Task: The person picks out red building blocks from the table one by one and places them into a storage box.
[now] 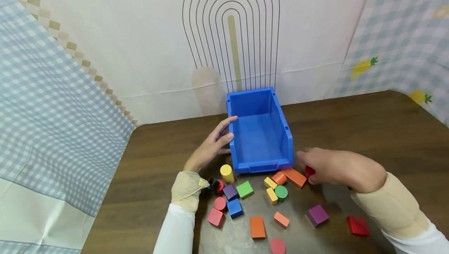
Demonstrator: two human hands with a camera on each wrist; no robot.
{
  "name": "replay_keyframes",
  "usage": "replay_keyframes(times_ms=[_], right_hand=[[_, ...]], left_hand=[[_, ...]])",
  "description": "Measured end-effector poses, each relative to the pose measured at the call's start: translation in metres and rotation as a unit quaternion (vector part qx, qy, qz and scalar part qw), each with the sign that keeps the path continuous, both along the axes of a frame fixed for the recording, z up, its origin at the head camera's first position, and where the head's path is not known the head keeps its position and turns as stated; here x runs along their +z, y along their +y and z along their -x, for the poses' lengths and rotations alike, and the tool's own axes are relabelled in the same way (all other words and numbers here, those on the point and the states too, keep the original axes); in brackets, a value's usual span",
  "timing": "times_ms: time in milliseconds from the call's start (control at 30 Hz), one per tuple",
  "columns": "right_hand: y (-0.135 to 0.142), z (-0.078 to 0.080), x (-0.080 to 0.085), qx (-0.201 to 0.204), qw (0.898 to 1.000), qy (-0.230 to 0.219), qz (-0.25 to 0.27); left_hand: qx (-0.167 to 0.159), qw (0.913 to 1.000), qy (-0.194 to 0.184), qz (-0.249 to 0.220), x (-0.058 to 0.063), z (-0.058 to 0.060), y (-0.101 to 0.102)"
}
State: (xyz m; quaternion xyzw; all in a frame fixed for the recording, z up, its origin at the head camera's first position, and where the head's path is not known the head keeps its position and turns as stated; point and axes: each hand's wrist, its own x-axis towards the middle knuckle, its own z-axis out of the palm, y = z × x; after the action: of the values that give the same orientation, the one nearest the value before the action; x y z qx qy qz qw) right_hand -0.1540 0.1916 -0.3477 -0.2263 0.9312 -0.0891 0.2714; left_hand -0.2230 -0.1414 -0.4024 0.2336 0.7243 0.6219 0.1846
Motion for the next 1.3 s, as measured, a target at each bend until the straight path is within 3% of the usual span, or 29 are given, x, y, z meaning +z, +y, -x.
replay_keyframes(times_ms=[167,400,700,867,1033,1300], right_hand=[[0.002,-0.001,-0.004,0.042,0.997,0.041,0.042],[-0.004,-0.015,0.014,0.1,0.983,0.122,0.092],[-0.01,-0.016,0.02,0.103,0.979,0.124,0.124],[-0.011,-0.016,0.021,0.117,0.969,0.133,0.171],[-0.013,-0.016,0.022,0.141,0.951,0.181,0.21],[-0.018,-0.021,0.033,0.12,0.94,0.262,0.183]], left_hand=[[-0.005,1.0,0.003,0.001,0.001,0.0,-0.001],[-0.008,1.0,0.003,0.001,-0.001,0.0,-0.003],[-0.006,1.0,0.004,0.0,-0.002,0.0,-0.001],[-0.008,1.0,0.0,-0.001,-0.001,0.0,0.001],[-0.007,1.0,0.0,-0.003,-0.002,0.0,0.001],[-0.008,1.0,0.0,-0.005,-0.004,0.001,0.0]])
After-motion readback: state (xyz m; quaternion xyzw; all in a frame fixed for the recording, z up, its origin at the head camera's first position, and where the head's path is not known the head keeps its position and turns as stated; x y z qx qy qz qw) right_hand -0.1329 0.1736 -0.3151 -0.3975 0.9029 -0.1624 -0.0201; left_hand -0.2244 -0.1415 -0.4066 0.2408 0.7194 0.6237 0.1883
